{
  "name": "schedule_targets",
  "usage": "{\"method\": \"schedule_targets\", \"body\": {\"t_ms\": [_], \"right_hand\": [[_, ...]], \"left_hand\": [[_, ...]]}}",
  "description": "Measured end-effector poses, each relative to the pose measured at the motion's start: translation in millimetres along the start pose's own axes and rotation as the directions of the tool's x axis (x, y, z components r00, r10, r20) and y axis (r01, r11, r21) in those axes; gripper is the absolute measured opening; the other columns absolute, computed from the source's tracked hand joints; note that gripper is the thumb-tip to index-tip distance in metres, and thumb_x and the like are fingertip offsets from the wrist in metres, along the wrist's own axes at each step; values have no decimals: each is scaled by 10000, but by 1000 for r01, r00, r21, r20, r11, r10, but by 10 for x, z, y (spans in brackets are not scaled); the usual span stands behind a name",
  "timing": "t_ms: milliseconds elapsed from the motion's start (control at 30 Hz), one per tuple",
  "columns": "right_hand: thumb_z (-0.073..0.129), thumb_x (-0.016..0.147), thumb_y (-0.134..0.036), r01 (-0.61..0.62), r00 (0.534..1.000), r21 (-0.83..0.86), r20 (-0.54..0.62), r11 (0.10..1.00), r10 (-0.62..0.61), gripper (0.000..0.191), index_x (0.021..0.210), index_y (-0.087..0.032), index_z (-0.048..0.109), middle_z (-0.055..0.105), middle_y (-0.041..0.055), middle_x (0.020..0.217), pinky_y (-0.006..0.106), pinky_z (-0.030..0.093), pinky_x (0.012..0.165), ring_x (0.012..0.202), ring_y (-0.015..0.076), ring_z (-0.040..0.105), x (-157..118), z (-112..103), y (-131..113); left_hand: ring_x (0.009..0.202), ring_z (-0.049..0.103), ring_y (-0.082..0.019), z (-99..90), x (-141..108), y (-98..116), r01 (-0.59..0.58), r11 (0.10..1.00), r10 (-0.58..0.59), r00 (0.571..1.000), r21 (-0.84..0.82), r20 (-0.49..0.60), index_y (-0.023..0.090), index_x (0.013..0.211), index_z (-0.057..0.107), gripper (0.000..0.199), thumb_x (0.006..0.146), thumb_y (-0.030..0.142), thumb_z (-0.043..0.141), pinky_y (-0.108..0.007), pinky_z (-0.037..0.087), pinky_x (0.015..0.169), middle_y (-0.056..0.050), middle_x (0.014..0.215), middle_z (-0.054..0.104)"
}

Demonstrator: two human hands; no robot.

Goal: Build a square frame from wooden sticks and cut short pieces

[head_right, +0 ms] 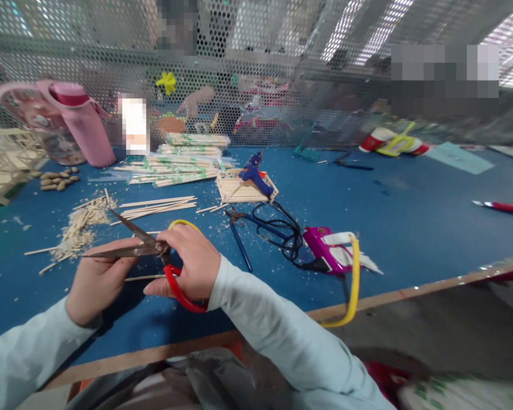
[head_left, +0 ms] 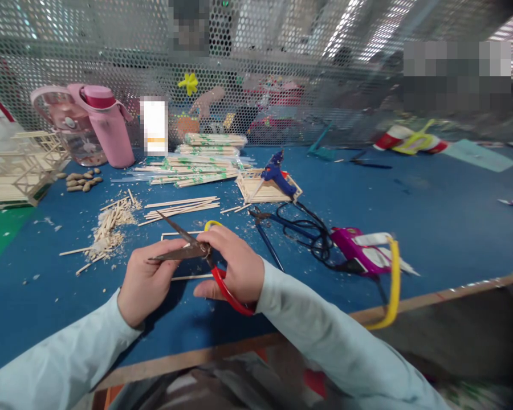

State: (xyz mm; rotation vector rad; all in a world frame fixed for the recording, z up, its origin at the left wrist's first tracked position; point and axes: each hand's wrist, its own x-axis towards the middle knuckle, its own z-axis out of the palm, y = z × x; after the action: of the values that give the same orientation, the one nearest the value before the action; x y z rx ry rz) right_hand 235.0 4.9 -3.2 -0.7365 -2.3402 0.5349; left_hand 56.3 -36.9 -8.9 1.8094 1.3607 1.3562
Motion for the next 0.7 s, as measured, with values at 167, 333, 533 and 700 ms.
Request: {"method": "schedule_targets", "body": {"t_ms": [167,333,533,700], "right_hand": [[601,582,-696,-20,1000,-62,1,998,20,724,1048,-147,525,506,86,889,385,408,757,808,216,468,-11,-17,-14],[545,612,-723,46,999,-31,-23,998,-47,749,1058,-121,519,516,95,886,373,413,766,823,216,479,-11,-3,-8],[554,653,-677,-6,999,-67,-46,998,3,611,968,-153,559,510,66,819,339,423,687,742,191,467,-24,49,-15],[564,693,-619,-42,997,-89,-65,995,36,526,946,-158,563,519,57,770,317,412,649,709,184,457,-72,88,-32]], "left_hand": [[718,664,-156,-25,-8,12,-31,995,28,999,92,36,185,861,704,263,766,128,465,-238,521,667,-39,819,730],[722,667,-150,-28,-12,23,-73,993,70,997,90,43,180,860,705,246,792,148,470,-221,512,663,-43,817,731],[725,668,-154,-22,-44,-13,-103,989,100,994,106,35,195,900,705,260,789,124,480,-230,511,667,-35,823,731],[763,667,-166,-10,-59,-24,-81,992,76,995,97,60,206,905,712,288,797,120,459,-249,519,693,-39,871,728]]}}
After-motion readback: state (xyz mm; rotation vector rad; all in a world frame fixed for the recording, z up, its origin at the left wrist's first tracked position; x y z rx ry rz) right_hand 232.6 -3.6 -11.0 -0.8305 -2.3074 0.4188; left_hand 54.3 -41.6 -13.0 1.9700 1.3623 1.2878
